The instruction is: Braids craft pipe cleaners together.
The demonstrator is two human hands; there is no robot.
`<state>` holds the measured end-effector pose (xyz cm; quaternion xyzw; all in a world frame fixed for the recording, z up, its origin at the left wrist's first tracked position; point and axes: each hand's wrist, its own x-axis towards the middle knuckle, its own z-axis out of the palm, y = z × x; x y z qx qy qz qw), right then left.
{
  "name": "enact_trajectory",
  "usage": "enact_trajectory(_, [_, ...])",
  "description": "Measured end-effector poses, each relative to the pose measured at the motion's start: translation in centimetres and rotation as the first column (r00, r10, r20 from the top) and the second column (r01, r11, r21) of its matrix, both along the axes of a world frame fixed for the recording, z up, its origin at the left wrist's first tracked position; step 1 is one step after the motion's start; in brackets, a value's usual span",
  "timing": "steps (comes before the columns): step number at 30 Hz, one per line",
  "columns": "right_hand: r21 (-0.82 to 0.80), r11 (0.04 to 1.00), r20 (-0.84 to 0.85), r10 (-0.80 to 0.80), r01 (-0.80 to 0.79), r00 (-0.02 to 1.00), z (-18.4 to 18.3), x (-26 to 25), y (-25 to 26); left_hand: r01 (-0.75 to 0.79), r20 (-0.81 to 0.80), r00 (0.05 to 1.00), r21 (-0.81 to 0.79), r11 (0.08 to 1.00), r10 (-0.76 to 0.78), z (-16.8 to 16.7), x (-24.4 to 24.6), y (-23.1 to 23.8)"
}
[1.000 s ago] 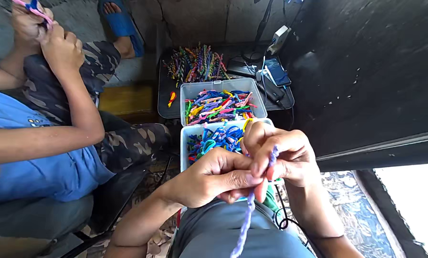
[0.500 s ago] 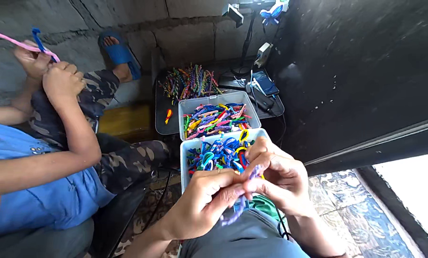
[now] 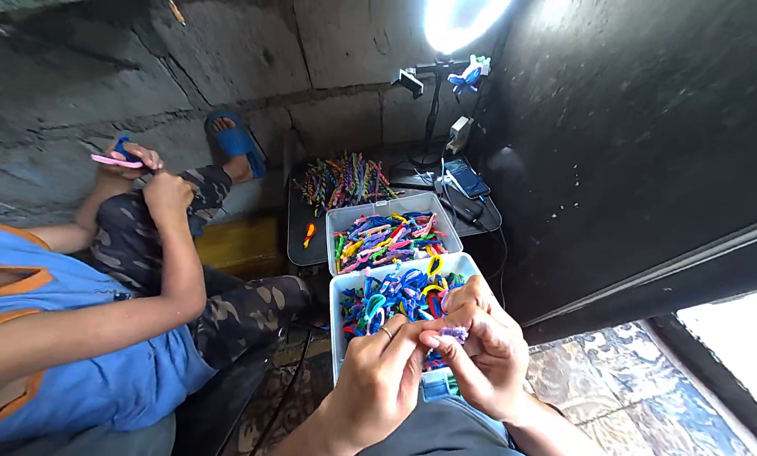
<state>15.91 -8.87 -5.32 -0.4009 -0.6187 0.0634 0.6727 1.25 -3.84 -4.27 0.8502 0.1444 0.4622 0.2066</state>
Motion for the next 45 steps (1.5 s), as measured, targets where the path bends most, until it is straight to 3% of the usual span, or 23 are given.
enact_trajectory(2, [-0.051, 0.988, -0.068, 0.143, -0.146, 0.987, 0.4, 0.0, 0.2, 0.29, 0.089, 0.957, -0.307, 0.906, -0.276, 0.6, -1.0, 0.5])
enact_trajectory(3, [-0.082, 0.956, -0.115, 0.273, -0.283, 0.955, 0.8, 0.3, 0.2, 0.45, 0.169, 0.89, -0.463, 0.763, -0.423, 0.9, -1.6, 0.9])
enact_trajectory(5, [-0.108, 0.811, -0.169, 0.555, -0.575, 0.814, 1.2, 1.1, 0.7, 0.664, 0.388, 0.698, -0.665, 0.342, -0.602, 1.1, -2.3, 1.3])
enact_trajectory(7, [-0.09, 0.684, -0.158, 0.708, -0.724, 0.689, 1.5, 1.5, 1.3, 0.729, 0.561, 0.536, -0.684, 0.012, -0.631, 0.9, -2.4, 1.5])
enact_trajectory(9, [-0.036, 0.675, -0.146, 0.726, -0.737, 0.672, 1.4, 1.5, 1.6, 0.74, 0.611, 0.466, -0.666, -0.097, -0.639, 0.7, -2.3, 1.4])
enact_trajectory(10, [-0.014, 0.699, -0.153, 0.705, -0.715, 0.692, 1.4, 1.3, 1.6, 0.741, 0.61, 0.466, -0.664, -0.094, -0.641, 0.6, -2.2, 1.4])
enact_trajectory(12, [0.001, 0.775, -0.162, 0.624, -0.632, 0.764, 1.2, 1.1, 1.4, 0.733, 0.535, 0.544, -0.677, 0.057, -0.646, 0.8, -2.3, 1.4])
enact_trajectory(15, [-0.022, 0.916, -0.088, 0.397, -0.4, 0.914, 1.3, 0.6, 0.6, 0.591, 0.264, 0.789, -0.572, 0.568, -0.555, 1.0, -2.6, 1.2])
enact_trajectory(17, [0.004, 0.985, 0.02, 0.171, -0.171, 0.985, 1.1, -0.1, 0.3, 0.323, 0.079, 0.946, -0.335, 0.885, -0.315, 1.0, -2.6, 0.6])
enact_trajectory(18, [0.032, 0.996, 0.053, 0.077, -0.079, 0.996, 1.0, -0.4, 0.3, 0.149, 0.017, 0.989, -0.185, 0.971, -0.148, 0.9, -2.4, 0.0])
enact_trajectory(21, [0.079, 0.996, 0.055, -0.049, 0.045, 0.997, 0.6, -1.2, 0.6, -0.197, -0.018, 0.979, 0.123, 0.973, 0.201, 0.5, -1.4, -1.2])
enact_trajectory(24, [-0.004, 0.992, -0.02, 0.123, -0.123, 0.992, 1.2, -1.1, 0.2, 0.116, 0.07, 0.992, -0.191, 0.975, -0.104, 1.0, -2.3, -1.0])
enact_trajectory(25, [-0.039, 0.966, -0.067, 0.253, -0.256, 0.965, 1.6, -0.8, 0.1, 0.302, 0.127, 0.953, -0.346, 0.889, -0.274, 1.4, -2.9, -0.6])
enact_trajectory(27, [-0.076, 0.846, -0.132, 0.516, -0.527, 0.847, 2.2, 0.0, 0.1, 0.592, 0.294, 0.794, -0.574, 0.566, -0.532, 2.0, -3.6, -0.2])
enact_trajectory(29, [-0.061, 0.716, -0.136, 0.684, -0.695, 0.717, 2.5, 0.5, 0.4, 0.713, 0.447, 0.629, -0.657, 0.243, -0.636, 2.0, -3.6, 0.0])
enact_trajectory(31, [0.0, 0.677, -0.118, 0.73, -0.736, 0.673, 2.7, 0.5, 0.5, 0.743, 0.512, 0.541, -0.663, 0.095, -0.667, 1.8, -3.2, 0.1])
enact_trajectory(32, [0.023, 0.706, -0.104, 0.706, -0.708, 0.701, 2.7, 0.4, 0.5, 0.744, 0.514, 0.54, -0.662, 0.092, -0.666, 1.7, -3.2, 0.1])
enact_trajectory(34, [0.043, 0.809, -0.064, 0.588, -0.587, 0.806, 2.6, 0.3, 0.3, 0.726, 0.447, 0.621, -0.637, 0.258, -0.643, 1.7, -3.2, 0.1])
enact_trajectory(37, [0.042, 0.918, -0.029, 0.396, -0.395, 0.918, 2.1, -0.2, 0.1, 0.462, 0.183, 0.887, -0.36, 0.81, -0.425, 1.6, -3.1, -0.2])
enact_trajectory(38, [0.043, 0.939, -0.019, 0.341, -0.34, 0.94, 1.9, -0.4, 0.1, 0.318, 0.127, 0.947, -0.207, 0.925, -0.297, 1.4, -2.9, -0.4])
enact_trajectory(40, [0.055, 0.968, -0.004, 0.245, -0.245, 0.969, 1.6, -0.8, 0.0, 0.04, 0.078, 0.996, 0.045, 0.998, -0.044, 0.9, -2.4, -0.9])
enact_trajectory(42, [0.083, 0.982, 0.01, 0.171, -0.172, 0.985, 1.4, -1.3, -0.1, -0.078, 0.088, 0.994, 0.123, 0.989, 0.067, 0.6, -2.2, -1.3])
enact_trajectory(45, [0.067, 0.979, 0.001, 0.19, -0.19, 0.982, 1.8, -1.4, -0.4, 0.229, 0.163, 0.966, -0.178, 0.957, -0.201, 1.2, -2.8, -1.5])
